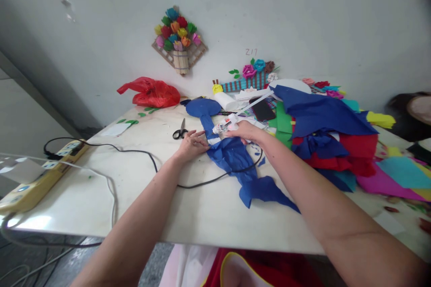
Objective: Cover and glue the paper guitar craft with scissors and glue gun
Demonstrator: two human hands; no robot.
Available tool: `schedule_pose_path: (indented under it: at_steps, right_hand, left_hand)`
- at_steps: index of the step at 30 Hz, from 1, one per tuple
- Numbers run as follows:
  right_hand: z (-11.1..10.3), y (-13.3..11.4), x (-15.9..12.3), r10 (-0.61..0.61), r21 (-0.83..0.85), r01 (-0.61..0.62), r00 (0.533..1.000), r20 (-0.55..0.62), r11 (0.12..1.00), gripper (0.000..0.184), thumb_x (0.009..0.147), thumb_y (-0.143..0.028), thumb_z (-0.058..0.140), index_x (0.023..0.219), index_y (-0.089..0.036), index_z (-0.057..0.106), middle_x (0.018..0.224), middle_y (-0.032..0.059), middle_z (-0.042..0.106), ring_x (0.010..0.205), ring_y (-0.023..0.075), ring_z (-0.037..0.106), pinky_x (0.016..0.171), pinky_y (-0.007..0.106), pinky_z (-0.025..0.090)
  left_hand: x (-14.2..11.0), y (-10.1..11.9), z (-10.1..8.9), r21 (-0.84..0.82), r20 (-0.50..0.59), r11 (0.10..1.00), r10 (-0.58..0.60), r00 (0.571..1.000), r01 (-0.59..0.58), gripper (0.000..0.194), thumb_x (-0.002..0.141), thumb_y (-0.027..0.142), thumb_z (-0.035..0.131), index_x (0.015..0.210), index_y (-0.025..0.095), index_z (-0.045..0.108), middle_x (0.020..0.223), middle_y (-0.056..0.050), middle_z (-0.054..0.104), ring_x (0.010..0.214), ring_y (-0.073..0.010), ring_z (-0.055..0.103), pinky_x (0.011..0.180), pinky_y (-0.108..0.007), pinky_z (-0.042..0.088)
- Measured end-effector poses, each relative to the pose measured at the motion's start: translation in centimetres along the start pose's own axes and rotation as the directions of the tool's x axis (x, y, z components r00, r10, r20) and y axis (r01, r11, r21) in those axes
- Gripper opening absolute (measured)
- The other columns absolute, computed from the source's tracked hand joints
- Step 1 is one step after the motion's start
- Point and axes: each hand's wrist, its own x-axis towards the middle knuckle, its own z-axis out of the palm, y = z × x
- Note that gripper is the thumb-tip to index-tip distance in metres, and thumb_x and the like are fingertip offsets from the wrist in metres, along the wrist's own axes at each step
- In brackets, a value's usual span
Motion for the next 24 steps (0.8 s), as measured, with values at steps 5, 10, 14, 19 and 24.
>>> schedule_pose_path:
  at_steps: [5,10,14,19,24]
  right_hand:
    - [-0.1,-0.2,-0.2,-0.044,0.015,0.043,0.999,0.018,0.999,0.046,0.065,-0.045,0.070,0.094,-0.011,0.059,0.061,-0.0012,0.058,0.031,0.0033,0.037,0.029,0.018,0.030]
    - [0.5,-0.3,0.0,-0.046,-0.015,0.047,0.998,0.031,0.999,0.054,0.065,-0.055,0.068,0.098,-0.012,0.061,0.062,0.0005,0.060,0.033,0.0036,0.039,0.030,0.018,0.031]
    - [0.8,0.1,0.4,-0.028,-0.075,0.029,0.999,0.019,0.997,0.056,0.063,-0.059,0.067,0.094,-0.012,0.063,0.056,-0.0001,0.058,0.033,0.0052,0.041,0.032,0.018,0.032]
    - [0.8,0.1,0.4,-0.011,-0.085,0.012,1.000,0.017,0.996,0.056,0.063,-0.059,0.067,0.093,-0.012,0.063,0.056,0.0001,0.058,0.034,0.0057,0.041,0.033,0.019,0.032]
    - [1.1,-0.3,0.2,0.018,-0.022,-0.018,1.000,0.006,1.000,0.053,0.061,-0.056,0.070,0.091,-0.012,0.063,0.053,-0.0015,0.055,0.036,0.0051,0.040,0.035,0.018,0.031]
  left_hand:
    - [-0.1,0.3,-0.1,-0.012,-0.002,1.000,0.000,1.000,0.000,0.009,0.060,0.032,0.071,0.060,0.024,0.066,0.114,-0.001,0.064,0.124,-0.0254,0.040,0.106,-0.046,0.023]
    - [0.0,-0.1,0.0,-0.020,-0.008,0.999,-0.027,1.000,0.027,0.010,0.059,0.032,0.072,0.061,0.024,0.066,0.116,-0.001,0.063,0.128,-0.0260,0.037,0.106,-0.048,0.021]
    - [0.1,-0.3,0.0,-0.028,0.004,0.999,-0.023,1.000,0.023,0.010,0.059,0.033,0.071,0.063,0.025,0.066,0.114,0.000,0.064,0.127,-0.0253,0.037,0.107,-0.047,0.020]
    - [0.1,-0.1,0.0,-0.048,0.018,0.999,0.000,1.000,0.001,0.012,0.060,0.036,0.070,0.060,0.025,0.065,0.103,0.001,0.069,0.123,-0.0241,0.043,0.107,-0.044,0.020]
    - [0.1,0.1,-0.1,-0.054,0.016,0.998,0.019,1.000,-0.018,0.015,0.059,0.039,0.070,0.058,0.026,0.064,0.099,0.002,0.070,0.122,-0.0239,0.045,0.107,-0.043,0.021]
